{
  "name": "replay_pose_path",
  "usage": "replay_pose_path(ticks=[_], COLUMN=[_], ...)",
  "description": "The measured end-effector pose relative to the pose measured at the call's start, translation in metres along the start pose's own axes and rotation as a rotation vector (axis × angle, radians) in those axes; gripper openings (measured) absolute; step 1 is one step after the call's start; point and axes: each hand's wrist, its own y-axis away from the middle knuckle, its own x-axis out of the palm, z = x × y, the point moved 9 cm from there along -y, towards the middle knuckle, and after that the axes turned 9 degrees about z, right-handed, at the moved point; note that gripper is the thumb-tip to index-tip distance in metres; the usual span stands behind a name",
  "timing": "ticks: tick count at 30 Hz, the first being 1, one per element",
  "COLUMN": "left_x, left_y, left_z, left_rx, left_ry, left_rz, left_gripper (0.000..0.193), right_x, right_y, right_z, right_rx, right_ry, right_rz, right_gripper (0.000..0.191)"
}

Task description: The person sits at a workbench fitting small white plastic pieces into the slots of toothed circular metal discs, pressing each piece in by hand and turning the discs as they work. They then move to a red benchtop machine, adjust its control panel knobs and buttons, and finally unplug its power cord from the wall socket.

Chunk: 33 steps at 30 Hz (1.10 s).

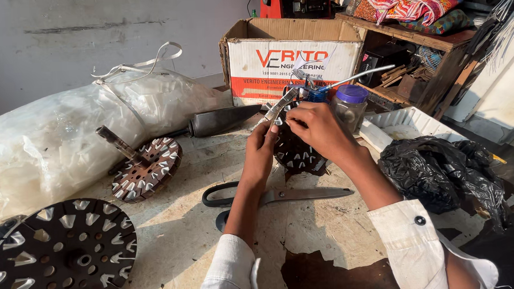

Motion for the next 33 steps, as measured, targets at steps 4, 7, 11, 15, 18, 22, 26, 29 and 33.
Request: replay_pose_path(ticks=[4,7,11,15,18,22,26,29,33], left_x=[-0.002,-0.003,-0.004,-0.004,-0.006,-0.003,-0.003,-0.001,-0.001], left_y=[0.002,0.004,0.001,-0.002,-0.002,0.001,0.004,0.004,0.004], left_z=[-0.002,0.003,0.004,0.007,0.01,0.006,-0.003,-0.003,-0.002], left_rx=[-0.018,-0.048,-0.001,0.029,0.017,0.023,0.026,0.015,0.011], left_ry=[-0.1,-0.046,-0.049,-0.018,-0.032,-0.03,-0.099,-0.069,-0.029], left_rz=[-0.014,-0.019,0.001,0.03,0.016,0.021,-0.009,0.0,0.017], left_gripper=[0.034,0.033,0.032,0.032,0.032,0.032,0.031,0.032,0.033], right_x=[0.006,0.011,0.013,0.016,0.017,0.017,0.022,0.013,0.011], right_y=[-0.009,-0.013,-0.019,-0.02,-0.019,-0.017,-0.01,-0.01,0.003], right_z=[0.003,0.005,0.0,-0.025,-0.033,-0.037,-0.047,-0.038,-0.052], right_rx=[0.071,0.109,0.142,0.281,0.31,0.274,0.386,0.313,0.468], right_ry=[0.093,0.202,0.126,-0.06,-0.01,-0.135,-0.369,-0.281,0.02], right_rz=[0.058,0.095,0.055,0.081,0.064,0.07,0.189,0.163,0.16], right_gripper=[0.007,0.01,0.013,0.014,0.017,0.014,0.019,0.03,0.066])
